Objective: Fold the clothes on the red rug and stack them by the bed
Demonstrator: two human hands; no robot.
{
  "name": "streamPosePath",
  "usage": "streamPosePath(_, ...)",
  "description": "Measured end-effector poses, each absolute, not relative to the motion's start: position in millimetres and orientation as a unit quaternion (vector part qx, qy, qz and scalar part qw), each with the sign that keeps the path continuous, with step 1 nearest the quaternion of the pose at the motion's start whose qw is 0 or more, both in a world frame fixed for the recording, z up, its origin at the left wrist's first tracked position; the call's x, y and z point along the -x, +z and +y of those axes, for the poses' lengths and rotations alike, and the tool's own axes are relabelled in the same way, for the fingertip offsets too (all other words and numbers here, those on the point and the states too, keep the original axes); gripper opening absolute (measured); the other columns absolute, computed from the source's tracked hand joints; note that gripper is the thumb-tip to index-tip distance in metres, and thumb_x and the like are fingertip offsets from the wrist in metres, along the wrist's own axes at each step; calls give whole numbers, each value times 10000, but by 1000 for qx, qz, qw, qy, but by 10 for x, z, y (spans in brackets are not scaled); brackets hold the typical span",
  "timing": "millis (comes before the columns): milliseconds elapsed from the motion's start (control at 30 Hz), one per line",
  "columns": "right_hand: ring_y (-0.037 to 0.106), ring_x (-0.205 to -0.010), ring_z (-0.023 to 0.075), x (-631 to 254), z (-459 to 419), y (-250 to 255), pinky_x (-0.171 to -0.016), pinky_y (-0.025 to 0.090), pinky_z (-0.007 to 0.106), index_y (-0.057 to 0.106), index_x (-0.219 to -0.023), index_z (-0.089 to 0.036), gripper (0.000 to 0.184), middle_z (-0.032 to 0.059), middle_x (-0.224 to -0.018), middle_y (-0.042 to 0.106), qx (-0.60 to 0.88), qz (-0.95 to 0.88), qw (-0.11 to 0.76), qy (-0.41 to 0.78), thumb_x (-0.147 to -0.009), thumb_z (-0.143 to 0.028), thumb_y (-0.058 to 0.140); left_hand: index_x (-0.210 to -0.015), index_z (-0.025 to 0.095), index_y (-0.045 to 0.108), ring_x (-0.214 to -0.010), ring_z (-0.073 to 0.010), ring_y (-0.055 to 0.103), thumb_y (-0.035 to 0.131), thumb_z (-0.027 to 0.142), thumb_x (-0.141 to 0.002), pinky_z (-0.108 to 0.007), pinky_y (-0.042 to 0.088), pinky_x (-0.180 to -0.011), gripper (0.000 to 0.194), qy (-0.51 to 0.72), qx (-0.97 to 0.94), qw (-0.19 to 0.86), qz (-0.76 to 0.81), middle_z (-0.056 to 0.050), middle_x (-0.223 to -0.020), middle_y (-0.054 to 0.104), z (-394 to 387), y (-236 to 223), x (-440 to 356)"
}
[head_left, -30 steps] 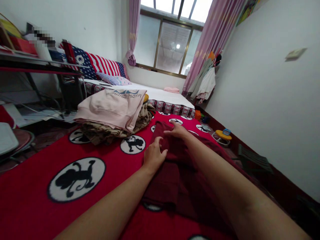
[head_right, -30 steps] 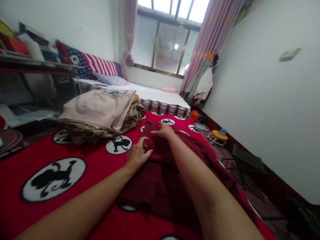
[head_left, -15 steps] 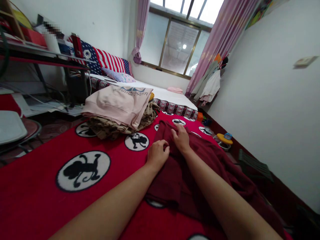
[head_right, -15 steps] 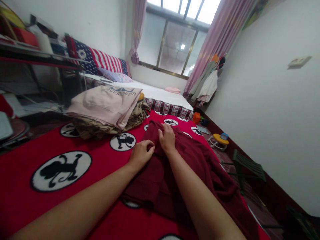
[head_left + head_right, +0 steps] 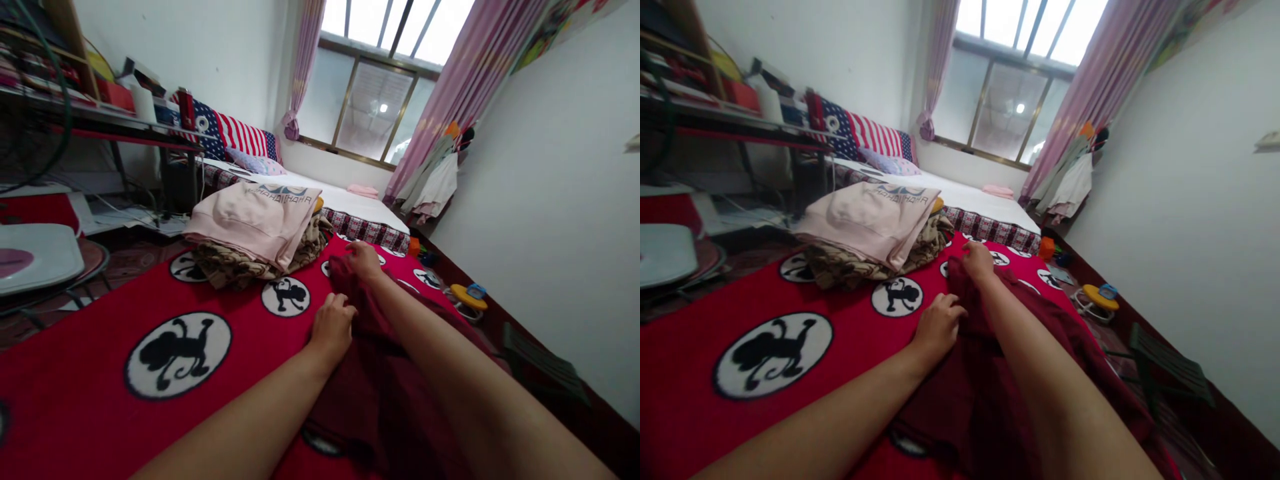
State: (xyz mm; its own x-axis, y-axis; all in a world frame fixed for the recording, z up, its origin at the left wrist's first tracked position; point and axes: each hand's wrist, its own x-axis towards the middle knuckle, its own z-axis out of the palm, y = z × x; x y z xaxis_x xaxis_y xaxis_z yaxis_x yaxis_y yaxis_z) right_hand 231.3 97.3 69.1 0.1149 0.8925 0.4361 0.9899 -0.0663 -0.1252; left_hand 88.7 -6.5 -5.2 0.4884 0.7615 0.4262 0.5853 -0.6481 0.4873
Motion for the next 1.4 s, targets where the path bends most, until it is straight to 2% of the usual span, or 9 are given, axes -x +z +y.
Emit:
streamPosePath(267,559,-1190,277,-2055,1203,646,-900,488,350,638,-1261,-349,499,81,-1371,527,621,-774,-38,-118,-826,-114,565,-1028,169,720,-1092,-261,503,437,96,-913,-355,517,-839,315,203,-925,85,310,-99,-1101,656,-116,76,-905)
streamPosePath(433,649,-1027,275,-2099,1281,607,-856,493,329,739,-1032,-214,264,120,-1078,685,717,-692,35,-77,-800,-159,625,-1049,187,685,-1083,-253,526,461,115,-896,-337,525,-821,280,271,-885,113,362,-93,-1172,594,-150,49,-905)
streamPosePath(600,594,-1145,263,-2251,1372,550,-942,462,350,586,-1253,-88,384,191,-1241,617,762,-610,174,-133,-907,-152,434,-1264,237,574,-1112,-256,572,546,261,-899,-366,511,-902,367,359,-751,201,515,-105,-1343,477,-85,27,-871)
streamPosePath(833,579,-1178,210,-2350,975,488,-1026,433,326,604,-1239,-119,374,134,-1262,639,717,-643,252,-97,-900,-252,520,-1173,273,661,-1295,-301,445,529,98,-848,-445,432,-1027,392,373,-729,162,550,-87,-1460,420,-21,-7,-846)
streamPosePath(900,561,-1213,222,-2357,717,425,-1060,407,367,634,-1209,-148,341,123,-1283,633,681,-688,239,-76,-922,-279,503,-1149,274,678,-1318,-292,417,529,74,-832,-450,407,-1055,403,382,-739,154,533,-74,-1460,437,-9,-29,-847)
streamPosePath(1067,390,-1390,291,-2325,116,242,-1099,295,595,522,-1368,-195,428,138,-1489,453,669,-739,71,9,-980,-340,416,-1068,247,724,-1285,-268,453,542,56,-805,-412,387,-1081,373,383,-735,206,520,-93,-1345,544,76,-69,-817)
streamPosePath(1133,437,-1356,272,-2305,-70,276,-1100,323,540,555,-1334,-183,402,142,-1454,494,664,-743,81,5,-961,-268,433,-1033,238,740,-1260,-252,479,552,39,-782,-381,378,-1089,371,390,-729,224,515,-96,-1284,579,113,-75,-796)
streamPosePath(1267,621,-1087,194,-2254,-501,513,-965,455,310,710,-1000,-199,360,71,-1144,690,601,-787,138,-15,-775,-32,484,-962,225,765,-1223,-226,514,536,22,-763,-337,375,-1092,365,413,-726,235,497,-89,-1203,625,149,-87,-765)
streamPosePath(1400,595,-1141,208,-2144,-1066,619,-985,453,345,691,-1089,-233,541,58,-1225,656,511,-856,66,42,-664,26,479,-930,223,771,-1198,-210,543,537,25,-739,-333,383,-1090,361,416,-733,241,482,-70,-1153,664,187,-108,-752)
